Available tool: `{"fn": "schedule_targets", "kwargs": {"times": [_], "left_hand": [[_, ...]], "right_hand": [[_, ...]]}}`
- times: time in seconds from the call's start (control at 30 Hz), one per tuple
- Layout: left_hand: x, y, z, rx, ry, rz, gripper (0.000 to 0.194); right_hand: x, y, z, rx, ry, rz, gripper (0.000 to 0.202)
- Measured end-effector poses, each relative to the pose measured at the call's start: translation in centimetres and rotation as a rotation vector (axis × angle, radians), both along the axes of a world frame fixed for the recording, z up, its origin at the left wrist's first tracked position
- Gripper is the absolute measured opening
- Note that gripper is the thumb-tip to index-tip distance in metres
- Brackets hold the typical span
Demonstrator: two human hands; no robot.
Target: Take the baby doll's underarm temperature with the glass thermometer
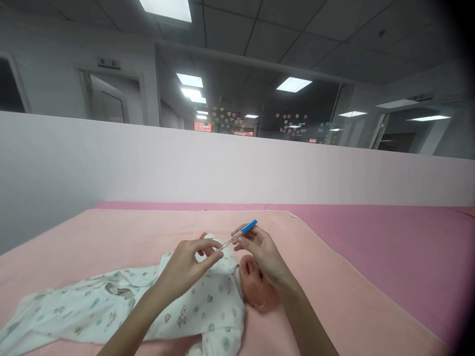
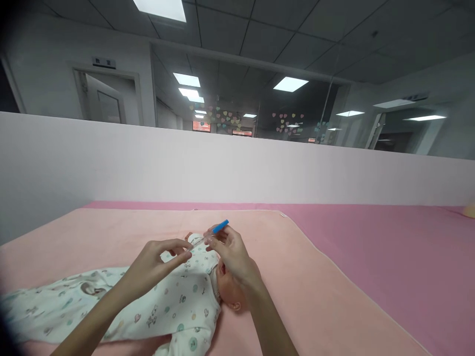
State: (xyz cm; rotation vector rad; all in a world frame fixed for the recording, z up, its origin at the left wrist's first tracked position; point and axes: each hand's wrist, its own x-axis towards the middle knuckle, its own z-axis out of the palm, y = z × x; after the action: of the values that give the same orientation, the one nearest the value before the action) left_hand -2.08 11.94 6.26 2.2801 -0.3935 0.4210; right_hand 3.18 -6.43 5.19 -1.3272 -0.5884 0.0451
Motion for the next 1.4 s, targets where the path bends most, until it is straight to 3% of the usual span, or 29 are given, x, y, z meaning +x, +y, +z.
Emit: {"fn": "schedule_targets", "kwargs": {"times": [0.2, 0.37, 0.6, 0.77, 0.83, 1.0, 1.1, 1.4], "left_hand": [[0.2, 1.2, 0.2, 0.002, -0.066, 0.072, 0.031], [0.5, 1.6, 0.5, -0.079, -0.101, 0.083, 0.03], [1.0, 1.6, -0.1, -0.341, -0.017, -0.042, 0.03], [0.9, 1.0, -0.1, -0.44, 0.018, -0.086, 0.03], [0.7, 0.7, -0.2, -0.474, 0.049, -0.132, 0.032], [0.1, -0.7, -0.7, -0.413, 0.084, -0.198, 0.038], [-0.2, -1.1, -1.0, -0.374, 0.062, -0.186, 0.036], [0.0, -0.6, -0.5, -0.1, 0.135, -0.179, 0.022]], "right_hand": [[0.4, -2.0, 0.2, -0.062, -0.066, -0.125, 0.019], [0.2, -2.8, 0.6, -0.26, -0.107, -0.015, 0.011], [-0.8, -2.5, 0.5, -0.481, -0.097, 0.109, 0.011], [-1.2, -1.7, 0.3, -0.573, -0.159, 0.1, 0.012], [-1.4, -1.0, 0.2, -0.527, -0.182, 0.071, 0.014], [-2.2, 1.5, -0.7, -0.201, -0.1, 0.006, 0.032], [-2.4, 2.3, -0.9, -0.138, -0.096, -0.025, 0.029], [-1.1, 0.4, -0.4, -0.001, -0.053, -0.199, 0.025]]}}
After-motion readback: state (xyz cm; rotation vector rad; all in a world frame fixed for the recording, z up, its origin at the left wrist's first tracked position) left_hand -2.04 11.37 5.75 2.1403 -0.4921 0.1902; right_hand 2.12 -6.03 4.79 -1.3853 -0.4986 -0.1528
